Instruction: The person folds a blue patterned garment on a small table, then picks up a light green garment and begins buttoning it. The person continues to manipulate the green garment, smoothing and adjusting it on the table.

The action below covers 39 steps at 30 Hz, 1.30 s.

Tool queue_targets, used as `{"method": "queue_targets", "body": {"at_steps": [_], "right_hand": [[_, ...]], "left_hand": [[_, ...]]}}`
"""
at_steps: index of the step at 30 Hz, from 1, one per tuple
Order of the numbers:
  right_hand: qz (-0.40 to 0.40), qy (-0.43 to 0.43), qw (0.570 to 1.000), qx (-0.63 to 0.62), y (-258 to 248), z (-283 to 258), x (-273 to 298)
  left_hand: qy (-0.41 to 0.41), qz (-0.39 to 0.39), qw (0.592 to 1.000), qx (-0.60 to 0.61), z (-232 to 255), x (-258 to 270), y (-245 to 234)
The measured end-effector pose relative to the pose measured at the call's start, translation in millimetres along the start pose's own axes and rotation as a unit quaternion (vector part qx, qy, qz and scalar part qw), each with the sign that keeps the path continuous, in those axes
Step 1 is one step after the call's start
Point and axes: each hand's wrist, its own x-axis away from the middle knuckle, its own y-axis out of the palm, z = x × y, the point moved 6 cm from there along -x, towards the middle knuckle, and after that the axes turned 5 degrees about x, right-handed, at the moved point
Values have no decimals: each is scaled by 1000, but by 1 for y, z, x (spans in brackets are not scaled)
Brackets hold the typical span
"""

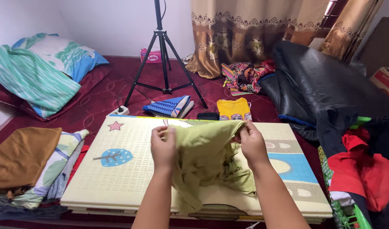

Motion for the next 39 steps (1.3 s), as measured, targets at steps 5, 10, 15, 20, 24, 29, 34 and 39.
{"method": "queue_targets", "body": {"at_steps": [5,10,15,20,24,29,34,39], "right_hand": [[-99,-5,994,-47,22,-33,16],[-158,-148,976,38,38,-76,37],[-197,-97,905,366,44,-34,37],[-165,53,866,469,20,46,18],[-145,66,953,257,5,59,2],[-151,-5,984,98,-4,28,-7],[117,-124,981,94,-56,-21,-12],[23,-9,999,-21,-85,-25,-10]], "left_hand": [[281,-141,910,-271,20,63,62],[53,-265,962,34,0,64,78],[-185,-300,867,353,8,50,73],[-162,-247,873,388,49,28,31],[-142,-193,906,349,61,13,6],[-142,-152,901,380,49,3,-6],[-169,-60,848,498,27,-18,-25],[-244,-28,834,494,-9,-31,-36]]}}
